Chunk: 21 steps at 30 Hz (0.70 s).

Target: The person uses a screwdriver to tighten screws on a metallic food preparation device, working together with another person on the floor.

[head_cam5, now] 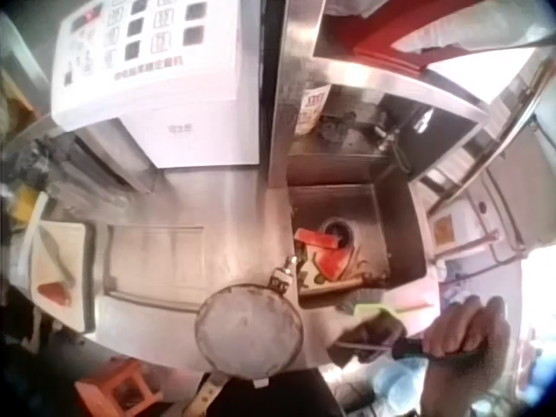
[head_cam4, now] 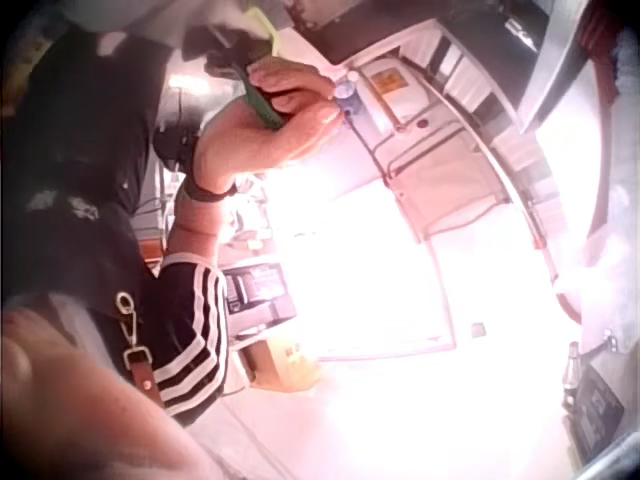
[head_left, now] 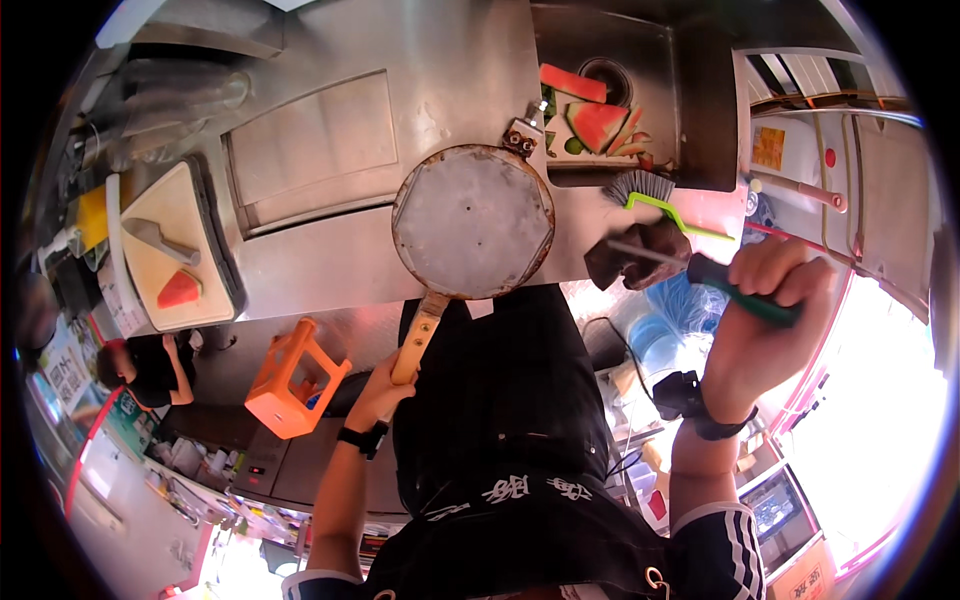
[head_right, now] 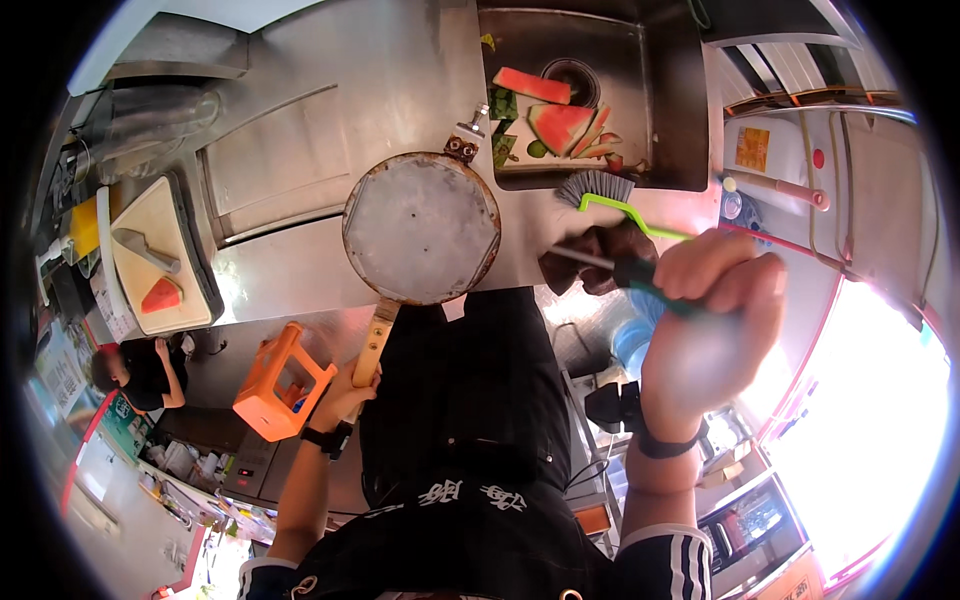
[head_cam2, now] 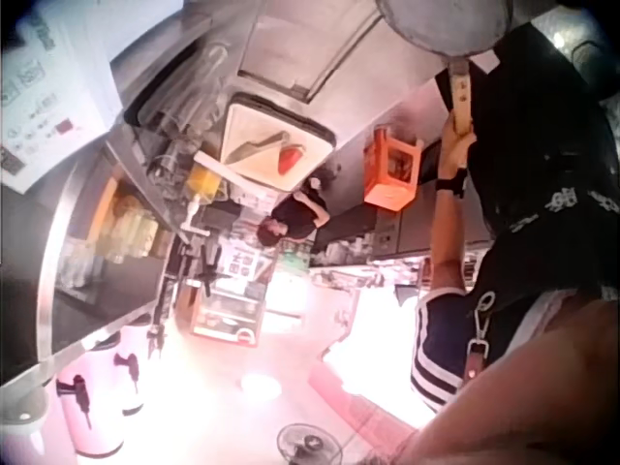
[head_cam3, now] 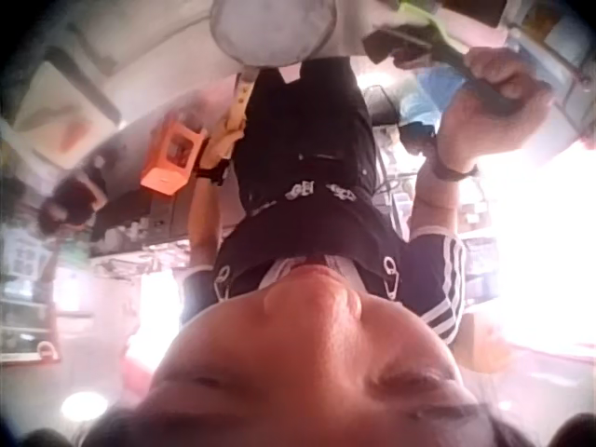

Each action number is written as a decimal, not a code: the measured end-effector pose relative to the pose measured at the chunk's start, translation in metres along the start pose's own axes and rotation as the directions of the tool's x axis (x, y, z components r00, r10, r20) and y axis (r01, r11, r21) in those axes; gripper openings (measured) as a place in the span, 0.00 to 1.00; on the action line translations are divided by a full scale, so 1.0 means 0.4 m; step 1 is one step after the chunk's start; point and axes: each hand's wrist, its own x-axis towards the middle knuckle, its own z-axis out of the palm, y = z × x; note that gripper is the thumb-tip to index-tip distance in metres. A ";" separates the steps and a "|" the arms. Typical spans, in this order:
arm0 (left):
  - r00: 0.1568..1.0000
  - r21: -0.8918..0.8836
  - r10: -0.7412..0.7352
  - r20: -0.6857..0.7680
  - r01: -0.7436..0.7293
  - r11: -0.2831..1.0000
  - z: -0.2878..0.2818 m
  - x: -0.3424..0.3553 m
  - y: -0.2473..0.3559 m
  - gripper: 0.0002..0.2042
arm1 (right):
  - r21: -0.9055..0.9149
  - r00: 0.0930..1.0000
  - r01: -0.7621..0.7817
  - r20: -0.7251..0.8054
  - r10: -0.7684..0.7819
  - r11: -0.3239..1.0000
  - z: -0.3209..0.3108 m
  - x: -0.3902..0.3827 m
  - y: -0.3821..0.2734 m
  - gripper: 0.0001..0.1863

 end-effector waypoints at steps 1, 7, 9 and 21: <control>1.000 0.011 0.004 -0.023 -0.003 1.000 -0.002 0.011 -0.006 0.17 | 0.129 0.999 0.036 0.028 -0.040 0.991 0.024 0.030 0.001 0.18; 0.915 0.398 0.145 -0.376 0.018 0.917 0.060 0.010 0.011 0.16 | 0.217 0.991 -0.061 0.134 0.032 0.974 0.106 0.101 0.146 0.20; 0.855 0.491 0.249 -0.454 0.007 0.871 0.067 0.014 0.013 0.14 | 0.131 0.972 0.015 0.230 -0.045 0.991 0.113 0.100 0.176 0.21; 0.859 0.498 0.252 -0.445 0.003 0.867 0.052 0.024 -0.021 0.16 | 0.105 0.900 0.006 0.433 -0.051 0.994 0.188 0.144 0.218 0.19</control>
